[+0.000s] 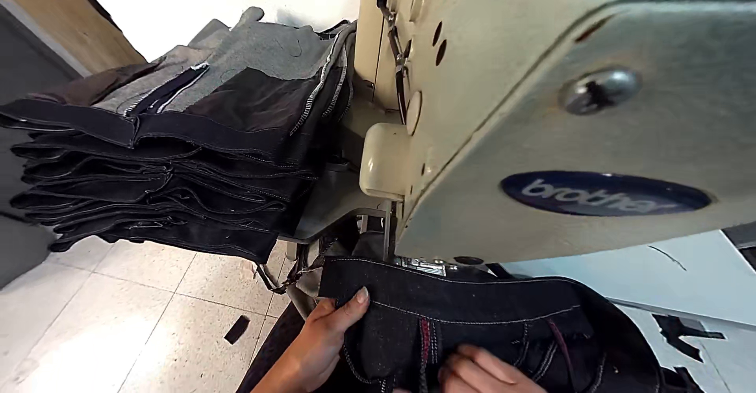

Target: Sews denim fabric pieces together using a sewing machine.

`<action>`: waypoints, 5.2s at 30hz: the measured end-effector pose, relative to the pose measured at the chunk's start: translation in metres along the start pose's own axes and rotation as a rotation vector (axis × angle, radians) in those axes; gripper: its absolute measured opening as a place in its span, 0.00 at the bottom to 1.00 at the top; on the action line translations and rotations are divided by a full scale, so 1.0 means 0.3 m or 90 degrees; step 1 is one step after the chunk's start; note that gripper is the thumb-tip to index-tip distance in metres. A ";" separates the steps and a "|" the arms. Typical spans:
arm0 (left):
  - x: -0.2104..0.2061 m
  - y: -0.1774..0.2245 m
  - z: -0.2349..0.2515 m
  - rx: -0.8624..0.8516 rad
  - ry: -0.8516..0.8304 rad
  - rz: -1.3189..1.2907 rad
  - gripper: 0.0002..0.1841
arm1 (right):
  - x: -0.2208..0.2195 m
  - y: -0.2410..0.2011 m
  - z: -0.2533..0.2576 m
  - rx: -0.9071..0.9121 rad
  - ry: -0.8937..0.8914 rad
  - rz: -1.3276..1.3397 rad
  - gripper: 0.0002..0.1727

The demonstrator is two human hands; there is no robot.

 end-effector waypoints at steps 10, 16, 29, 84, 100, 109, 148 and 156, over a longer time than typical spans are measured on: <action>-0.012 0.015 -0.001 0.016 0.005 0.030 0.10 | 0.147 0.181 0.029 -0.200 0.195 -0.261 0.13; -0.010 0.026 -0.002 0.016 0.014 0.040 0.10 | 0.096 0.239 0.062 -0.415 0.316 0.268 0.11; -0.080 0.250 -0.204 -0.581 0.442 0.684 0.20 | 0.089 0.259 0.090 -0.328 0.230 -0.091 0.07; -0.172 0.161 -0.037 -0.712 0.113 0.827 0.15 | 0.014 0.317 -0.052 -0.440 0.345 0.051 0.24; -0.118 0.168 0.061 -0.401 0.246 0.810 0.19 | -0.006 0.309 -0.057 -0.469 0.289 -0.026 0.26; -0.129 0.175 0.083 -0.274 0.251 0.830 0.25 | -0.021 0.314 -0.074 -0.487 0.328 0.019 0.26; -0.145 0.274 0.179 -0.503 0.182 0.878 0.08 | 0.071 0.431 0.006 -0.498 0.309 -0.036 0.08; -0.135 0.289 0.187 -0.502 0.129 0.841 0.08 | 0.063 0.426 0.008 -0.477 0.311 -0.108 0.12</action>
Point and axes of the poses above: each hand's wrist, its own z-axis towards the middle knuckle, its own x-axis out of the back of the hand, y = z × x, the point moved 5 cm from there along z, towards the middle knuckle, and after that the axes turned 13 degrees about x, right-handed, at the moved point
